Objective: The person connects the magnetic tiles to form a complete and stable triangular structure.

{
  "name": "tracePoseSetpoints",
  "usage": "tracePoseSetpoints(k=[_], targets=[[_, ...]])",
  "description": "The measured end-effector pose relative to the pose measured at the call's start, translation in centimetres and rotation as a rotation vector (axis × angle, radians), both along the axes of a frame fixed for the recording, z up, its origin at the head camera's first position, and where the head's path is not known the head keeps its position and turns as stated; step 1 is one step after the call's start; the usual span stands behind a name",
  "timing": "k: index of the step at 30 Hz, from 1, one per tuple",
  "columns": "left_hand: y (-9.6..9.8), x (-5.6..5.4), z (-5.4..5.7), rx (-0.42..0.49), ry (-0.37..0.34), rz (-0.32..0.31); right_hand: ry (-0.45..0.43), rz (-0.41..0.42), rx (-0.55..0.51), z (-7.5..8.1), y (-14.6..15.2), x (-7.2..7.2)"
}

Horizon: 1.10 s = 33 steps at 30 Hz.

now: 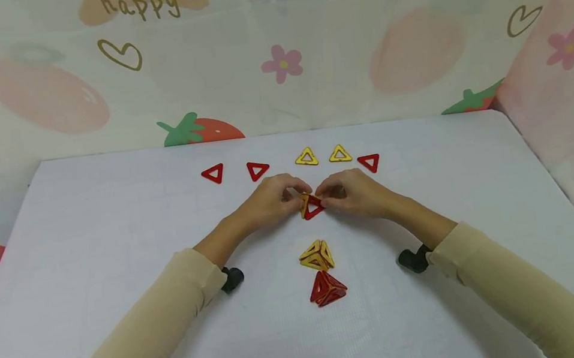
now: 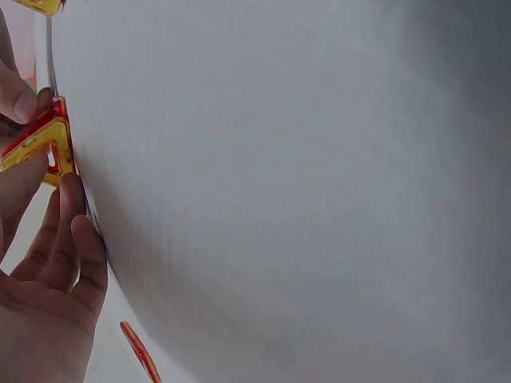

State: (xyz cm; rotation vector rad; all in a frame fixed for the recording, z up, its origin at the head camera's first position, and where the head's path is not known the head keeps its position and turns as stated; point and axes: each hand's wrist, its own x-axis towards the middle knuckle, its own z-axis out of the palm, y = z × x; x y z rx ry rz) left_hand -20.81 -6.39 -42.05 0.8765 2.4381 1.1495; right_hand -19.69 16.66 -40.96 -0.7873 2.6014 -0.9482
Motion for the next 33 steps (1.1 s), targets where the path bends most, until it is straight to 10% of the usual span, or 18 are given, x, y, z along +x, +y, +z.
tracePoseSetpoints(k=[16, 33], targets=[[-0.4, 0.3, 0.1, -0.020, -0.010, 0.007, 0.058, -0.342, -0.019, 1.2, 6.4, -2.6], [-0.9, 0.5, 0.2, -0.001, -0.047, 0.028, -0.233, -0.437, -0.057, 0.7, 9.9, -3.6]])
